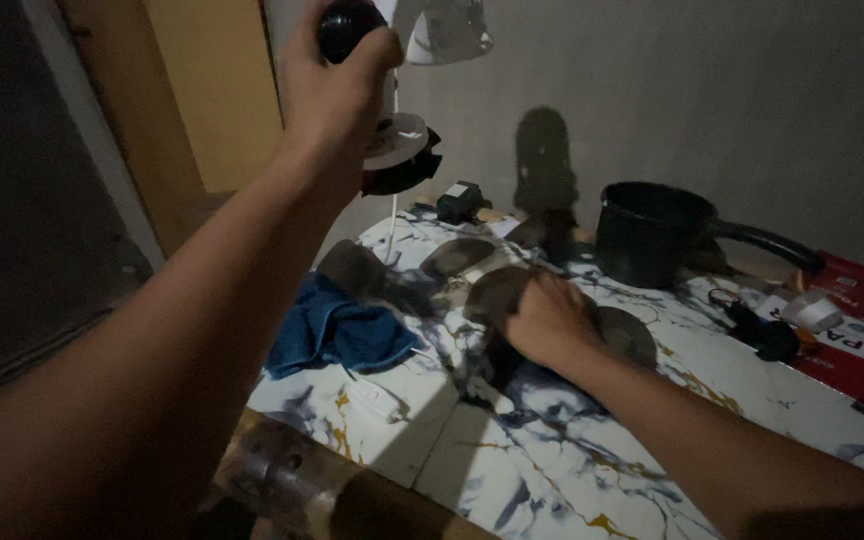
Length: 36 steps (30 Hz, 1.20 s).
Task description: The person assembles a small white fan by attaching the blade to the motor housing and securing the protective cage. They handle the fan parts and a black cap, placing them on a cluttered table.
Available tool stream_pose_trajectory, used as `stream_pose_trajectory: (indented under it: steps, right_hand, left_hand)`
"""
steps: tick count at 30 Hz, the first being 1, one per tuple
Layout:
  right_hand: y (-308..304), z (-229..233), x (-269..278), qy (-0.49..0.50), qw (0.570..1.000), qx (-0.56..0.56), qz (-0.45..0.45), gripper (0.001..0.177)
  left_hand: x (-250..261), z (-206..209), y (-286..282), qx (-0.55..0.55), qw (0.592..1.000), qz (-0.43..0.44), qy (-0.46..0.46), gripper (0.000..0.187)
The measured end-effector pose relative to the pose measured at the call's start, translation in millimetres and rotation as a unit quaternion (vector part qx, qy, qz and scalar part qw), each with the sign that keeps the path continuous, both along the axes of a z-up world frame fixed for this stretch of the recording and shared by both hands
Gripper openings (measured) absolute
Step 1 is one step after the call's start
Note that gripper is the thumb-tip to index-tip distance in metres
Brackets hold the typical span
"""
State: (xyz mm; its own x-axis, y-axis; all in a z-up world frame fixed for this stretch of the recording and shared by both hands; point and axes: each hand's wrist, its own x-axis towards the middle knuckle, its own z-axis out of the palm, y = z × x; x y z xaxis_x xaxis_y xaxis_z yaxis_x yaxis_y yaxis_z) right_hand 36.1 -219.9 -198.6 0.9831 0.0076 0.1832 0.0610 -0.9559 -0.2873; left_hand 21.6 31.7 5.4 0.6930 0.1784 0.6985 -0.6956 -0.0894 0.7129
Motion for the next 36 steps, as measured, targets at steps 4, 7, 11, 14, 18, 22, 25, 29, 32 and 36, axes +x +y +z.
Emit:
stream_pose_trajectory:
  steps: [4,7,11,14,18,22,25,29,32,36]
  right_hand:
    - [27.3,35.0,4.2,-0.041,0.960,0.264,0.079,0.049]
    - [46.9,76.3,7.5,-0.011,0.842,0.514,0.167,0.047]
    - [49.1,143.3,-7.3,0.121,0.711,0.651,0.238,0.075]
    - [41.7,179.4,-30.5,0.180,0.620,0.706,0.292,0.093]
    - [44.7,184.0,-48.7,0.129,0.728,0.640,0.209,0.076]
    - [36.0,177.4,-46.2,0.133,0.717,0.663,0.169,0.058]
    - [19.6,174.8,-35.0,0.159,0.725,0.651,0.162,0.046]
    - [-4.3,172.0,-25.4,0.158,0.670,0.678,0.258,0.032]
    - [-7.0,169.9,-27.4,0.091,0.729,0.673,0.086,0.025]
    - [-16.9,173.5,-26.6,0.137,0.691,0.686,0.182,0.028]
  left_hand:
    - [0.1,-6.6,-5.7,0.009,1.000,-0.006,0.015,0.050]
    - [-7.2,-15.7,-8.6,-0.033,0.999,-0.005,0.030,0.050]
    - [-20.6,-25.7,-26.5,-0.013,0.996,-0.084,0.022,0.048]
    - [-34.9,-32.0,-46.7,-0.016,0.992,-0.117,0.039,0.054]
    - [-52.5,-58.5,-77.0,0.026,0.996,-0.081,0.030,0.060]
    - [-58.0,-79.2,-95.1,0.076,0.996,-0.045,-0.023,0.070]
    - [-56.6,-72.9,-83.8,0.173,0.975,-0.128,0.058,0.074]
    - [-37.7,-55.7,-29.0,0.188,0.971,-0.111,0.096,0.042]
    - [4.4,-66.5,48.5,0.080,0.982,0.019,0.172,0.026]
    - [84.4,-127.6,110.4,0.199,0.900,0.147,0.360,0.027]
